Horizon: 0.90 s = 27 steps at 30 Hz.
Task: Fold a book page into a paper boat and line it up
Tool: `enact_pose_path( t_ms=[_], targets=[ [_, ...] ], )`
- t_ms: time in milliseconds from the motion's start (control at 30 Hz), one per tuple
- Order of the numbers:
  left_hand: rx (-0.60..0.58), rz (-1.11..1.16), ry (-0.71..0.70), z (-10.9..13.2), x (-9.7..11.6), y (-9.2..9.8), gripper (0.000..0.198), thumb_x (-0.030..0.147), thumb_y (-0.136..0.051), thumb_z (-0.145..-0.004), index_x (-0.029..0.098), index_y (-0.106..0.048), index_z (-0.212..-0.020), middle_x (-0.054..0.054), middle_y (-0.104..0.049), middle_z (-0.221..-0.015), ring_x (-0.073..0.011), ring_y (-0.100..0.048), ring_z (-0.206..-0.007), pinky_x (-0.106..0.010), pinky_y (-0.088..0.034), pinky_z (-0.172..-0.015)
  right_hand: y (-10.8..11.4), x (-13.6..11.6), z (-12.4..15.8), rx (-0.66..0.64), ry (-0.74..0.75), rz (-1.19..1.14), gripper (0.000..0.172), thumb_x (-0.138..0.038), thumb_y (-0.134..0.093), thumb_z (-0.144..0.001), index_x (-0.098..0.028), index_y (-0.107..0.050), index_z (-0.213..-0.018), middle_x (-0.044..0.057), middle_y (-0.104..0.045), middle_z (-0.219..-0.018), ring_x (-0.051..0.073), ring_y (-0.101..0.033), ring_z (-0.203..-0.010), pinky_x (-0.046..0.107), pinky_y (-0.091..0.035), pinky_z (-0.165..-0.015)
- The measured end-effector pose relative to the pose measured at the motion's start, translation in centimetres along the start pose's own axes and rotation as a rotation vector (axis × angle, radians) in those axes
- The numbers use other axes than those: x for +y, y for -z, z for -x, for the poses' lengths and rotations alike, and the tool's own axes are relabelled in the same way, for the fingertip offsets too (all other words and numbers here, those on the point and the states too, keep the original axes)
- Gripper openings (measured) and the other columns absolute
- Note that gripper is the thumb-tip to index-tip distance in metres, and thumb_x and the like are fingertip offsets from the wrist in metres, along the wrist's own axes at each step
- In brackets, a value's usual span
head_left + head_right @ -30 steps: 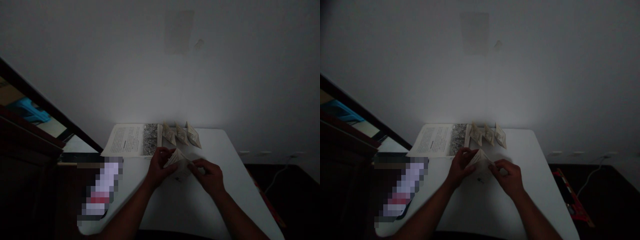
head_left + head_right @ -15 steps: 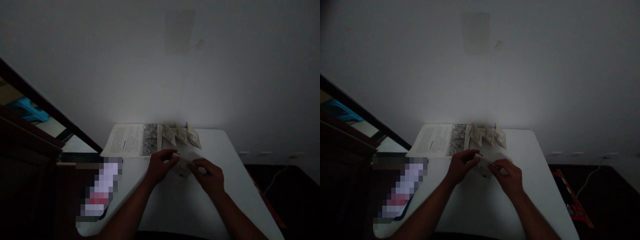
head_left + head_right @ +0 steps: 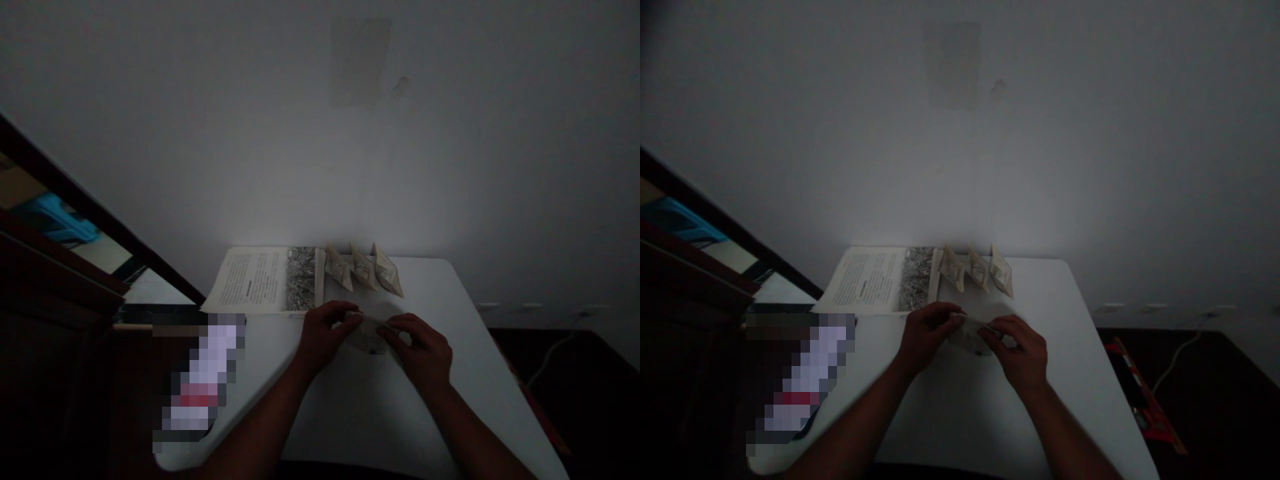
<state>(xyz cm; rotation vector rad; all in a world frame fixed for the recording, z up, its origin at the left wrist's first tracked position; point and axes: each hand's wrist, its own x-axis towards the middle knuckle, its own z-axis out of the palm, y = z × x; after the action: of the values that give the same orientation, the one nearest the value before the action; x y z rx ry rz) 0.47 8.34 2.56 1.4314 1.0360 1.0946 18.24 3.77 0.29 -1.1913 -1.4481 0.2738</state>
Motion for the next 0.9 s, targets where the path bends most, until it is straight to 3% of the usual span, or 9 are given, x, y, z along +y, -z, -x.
enact_pose_path(
  t_ms=[233, 433, 600, 700, 900],
  targets=[
    [-0.024, -0.021, -0.026, 0.1, 0.3, 0.0, 0.015, 0.031, -0.069, -0.072, 0.017, -0.069, -0.078, -0.004, -0.07, -0.078, -0.0169, -0.065, -0.074, -0.027, -0.05, -0.072, 0.1, 0.2, 0.1, -0.016, -0.022, -0.011, 0.01, -0.021, -0.072, -0.071, -0.023, -0.065, -0.079, 0.002, -0.066, -0.077, 0.016, -0.062, -0.067, 0.03, -0.052, -0.062],
    [-0.064, 0.274, 0.08, -0.1, -0.1, -0.1, 0.016, 0.027, -0.07, -0.072, 0.016, -0.062, -0.082, -0.005, -0.072, -0.084, -0.0174, -0.067, -0.077, -0.028, -0.051, -0.07, 0.3, 0.3, 0.2, 0.009, -0.185, 0.02, 0.018, -0.032, -0.066, -0.075, -0.022, -0.067, -0.089, 0.004, -0.07, -0.081, 0.018, -0.065, -0.07, 0.029, -0.053, -0.066],
    [-0.085, 0.31, 0.124, -0.4, -0.2, 0.0, 0.02, 0.028, -0.072, -0.069, 0.015, -0.06, -0.079, -0.004, -0.072, -0.078, -0.0151, -0.066, -0.068, -0.025, -0.049, -0.065, 0.3, -0.2, -0.3, -0.079, -0.387, -0.116, 0.019, -0.036, -0.062, -0.077, -0.019, -0.069, -0.085, 0.003, -0.069, -0.07, 0.015, -0.063, -0.056, 0.023, -0.049, -0.049],
    [-0.071, 0.354, 0.191, -0.3, -0.2, -0.1, 0.028, 0.032, -0.073, -0.067, 0.015, -0.06, -0.085, -0.004, -0.072, -0.078, -0.0158, -0.065, -0.066, -0.026, -0.05, -0.062, 0.0, -0.3, -0.5, -0.088, -0.453, -0.179, 0.019, -0.036, -0.064, -0.075, -0.018, -0.069, -0.08, 0.003, -0.069, -0.069, 0.016, -0.064, -0.059, 0.024, -0.051, -0.053],
    [-0.035, 0.367, 0.283, 0.2, -0.5, -1.0, 0.045, 0.042, -0.069, -0.069, 0.012, -0.063, -0.103, -0.007, -0.071, -0.085, -0.0213, -0.066, -0.081, -0.031, -0.051, -0.073, -0.5, -0.2, -0.6, -0.072, -0.474, -0.207, 0.02, -0.036, -0.066, -0.073, -0.017, -0.069, -0.079, 0.005, -0.071, -0.069, 0.018, -0.065, -0.061, 0.027, -0.053, -0.054]
  ],
)
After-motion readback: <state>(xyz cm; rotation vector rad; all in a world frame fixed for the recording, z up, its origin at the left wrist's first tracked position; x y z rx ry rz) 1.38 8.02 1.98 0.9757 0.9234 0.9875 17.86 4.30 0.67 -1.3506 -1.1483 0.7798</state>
